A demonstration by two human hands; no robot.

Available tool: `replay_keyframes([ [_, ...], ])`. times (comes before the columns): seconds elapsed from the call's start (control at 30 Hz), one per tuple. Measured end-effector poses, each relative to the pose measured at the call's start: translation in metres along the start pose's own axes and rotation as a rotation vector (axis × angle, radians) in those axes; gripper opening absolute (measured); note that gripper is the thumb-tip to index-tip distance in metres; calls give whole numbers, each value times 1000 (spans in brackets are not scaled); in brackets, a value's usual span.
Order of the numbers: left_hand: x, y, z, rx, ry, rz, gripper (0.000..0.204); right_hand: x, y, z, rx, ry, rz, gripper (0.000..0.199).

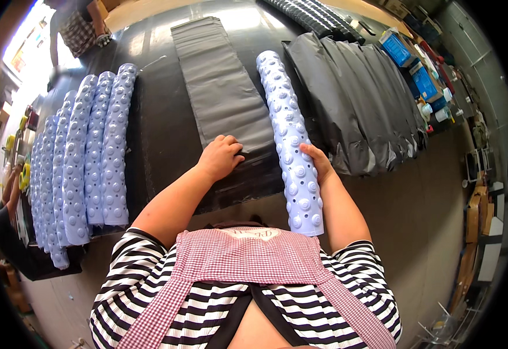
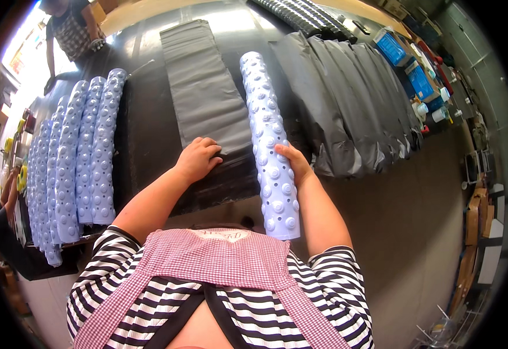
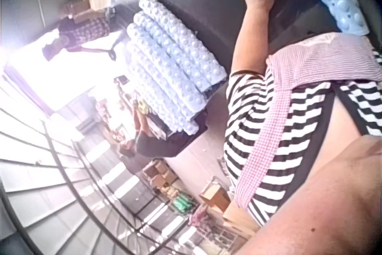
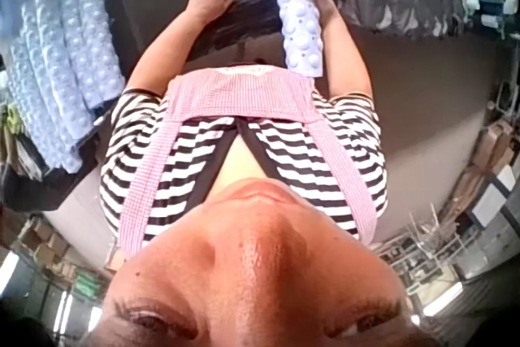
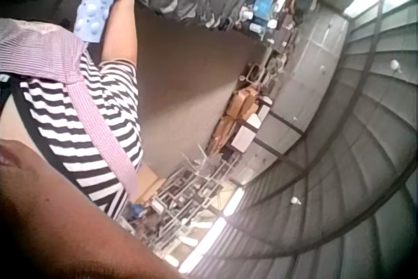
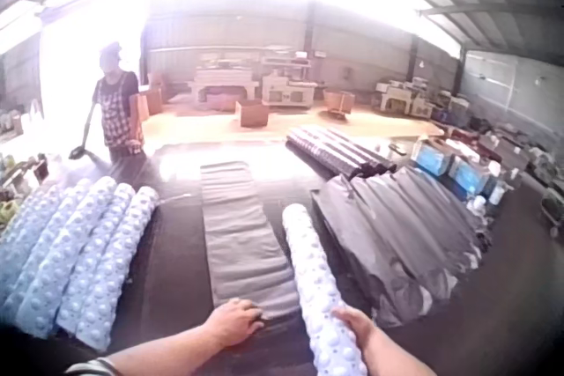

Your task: The person packages textured foam pads into grey plastic sleeves by hand, tucking the ends of the sleeves and sealing them with tape using a dispenser before moving the finished items to a stack.

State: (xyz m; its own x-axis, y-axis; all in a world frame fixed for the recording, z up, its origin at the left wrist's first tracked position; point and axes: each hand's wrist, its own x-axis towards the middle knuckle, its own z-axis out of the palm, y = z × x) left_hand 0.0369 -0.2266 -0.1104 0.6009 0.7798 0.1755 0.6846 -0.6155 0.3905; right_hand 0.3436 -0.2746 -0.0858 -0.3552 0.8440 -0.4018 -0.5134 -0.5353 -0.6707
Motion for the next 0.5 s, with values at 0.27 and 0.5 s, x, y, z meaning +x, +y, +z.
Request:
replay_keyframes([
  [0.27, 7, 7, 19, 169, -12, 83, 33, -5, 3, -24, 81, -56, 33, 61],
  [0.5, 8, 17, 1, 194, -181, -21, 37, 13, 4, -46, 139, -119, 130, 52],
])
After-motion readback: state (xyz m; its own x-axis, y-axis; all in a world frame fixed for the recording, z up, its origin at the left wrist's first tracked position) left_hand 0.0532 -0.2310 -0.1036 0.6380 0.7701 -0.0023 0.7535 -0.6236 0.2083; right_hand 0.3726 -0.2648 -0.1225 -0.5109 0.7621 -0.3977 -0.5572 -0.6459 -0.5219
